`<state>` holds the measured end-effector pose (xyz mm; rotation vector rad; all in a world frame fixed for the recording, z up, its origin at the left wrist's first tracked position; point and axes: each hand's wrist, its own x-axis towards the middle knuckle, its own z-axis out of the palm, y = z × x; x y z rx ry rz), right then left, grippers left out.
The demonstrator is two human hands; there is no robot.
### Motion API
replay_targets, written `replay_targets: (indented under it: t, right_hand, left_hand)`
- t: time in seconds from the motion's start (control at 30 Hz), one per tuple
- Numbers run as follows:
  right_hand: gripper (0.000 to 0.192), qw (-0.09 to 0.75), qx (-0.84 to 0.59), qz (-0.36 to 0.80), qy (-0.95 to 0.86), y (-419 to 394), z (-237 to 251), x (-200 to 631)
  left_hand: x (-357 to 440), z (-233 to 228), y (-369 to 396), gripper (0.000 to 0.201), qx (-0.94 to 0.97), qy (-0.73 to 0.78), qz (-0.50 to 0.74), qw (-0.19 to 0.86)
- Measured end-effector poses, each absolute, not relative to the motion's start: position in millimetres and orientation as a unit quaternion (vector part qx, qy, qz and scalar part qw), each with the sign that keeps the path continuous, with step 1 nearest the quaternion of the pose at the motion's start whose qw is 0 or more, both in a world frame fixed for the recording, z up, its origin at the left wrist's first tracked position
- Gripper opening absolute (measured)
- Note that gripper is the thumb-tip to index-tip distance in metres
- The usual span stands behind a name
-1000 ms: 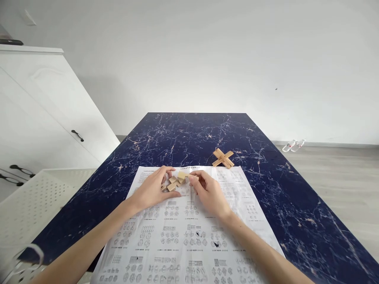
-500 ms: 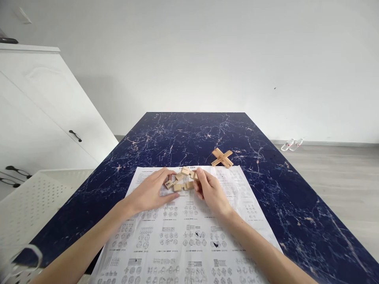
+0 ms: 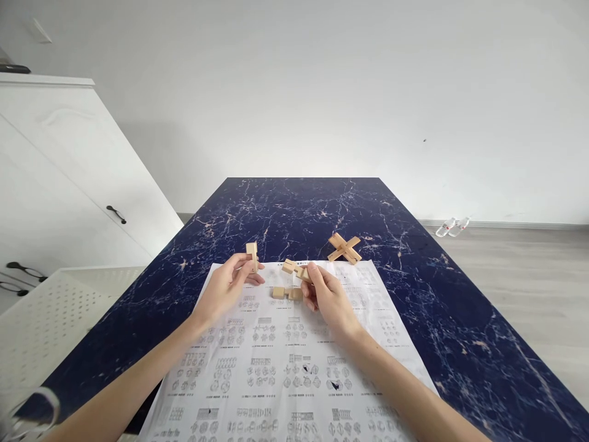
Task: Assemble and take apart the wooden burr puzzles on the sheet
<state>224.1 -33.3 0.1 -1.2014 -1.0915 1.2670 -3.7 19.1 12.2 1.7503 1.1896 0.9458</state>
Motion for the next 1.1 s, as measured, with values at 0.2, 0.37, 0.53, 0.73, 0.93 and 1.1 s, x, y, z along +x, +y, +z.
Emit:
replay_targets:
  t: [0.2, 0.37, 0.53, 0.73, 0.93, 1.1]
  right_hand:
    - [0.059, 0.502, -0.507, 0.534, -0.454, -34, 2, 226]
    - [0.060, 0.506, -0.495, 0.542, -0.453, -34, 3, 227]
    - [0.054, 0.503, -0.459, 0.569, -0.462, -35, 1, 226]
    - [0.046, 0.481, -0.389, 0.601, -0.506, -36, -5, 228]
    - [0.038, 0.471, -0.332, 0.606, -0.549, -37, -9, 227]
    - [0.035, 0.489, -0.365, 0.575, -0.545, -36, -8, 227]
  left_hand:
    - [-3, 18, 22, 0.039, 0.661, 0.493, 0.398, 0.402]
    - [-1, 21, 16, 0.038, 0.712, 0.503, 0.354, 0.338]
    - [3, 14, 9, 0.038, 0.776, 0.463, 0.286, 0.319]
    - [6, 13, 2, 0.035, 0.836, 0.383, 0.219, 0.326]
    - [7, 19, -2, 0.027, 0.850, 0.349, 0.198, 0.341]
    - [4, 14, 0, 0.035, 0.833, 0.372, 0.274, 0.305]
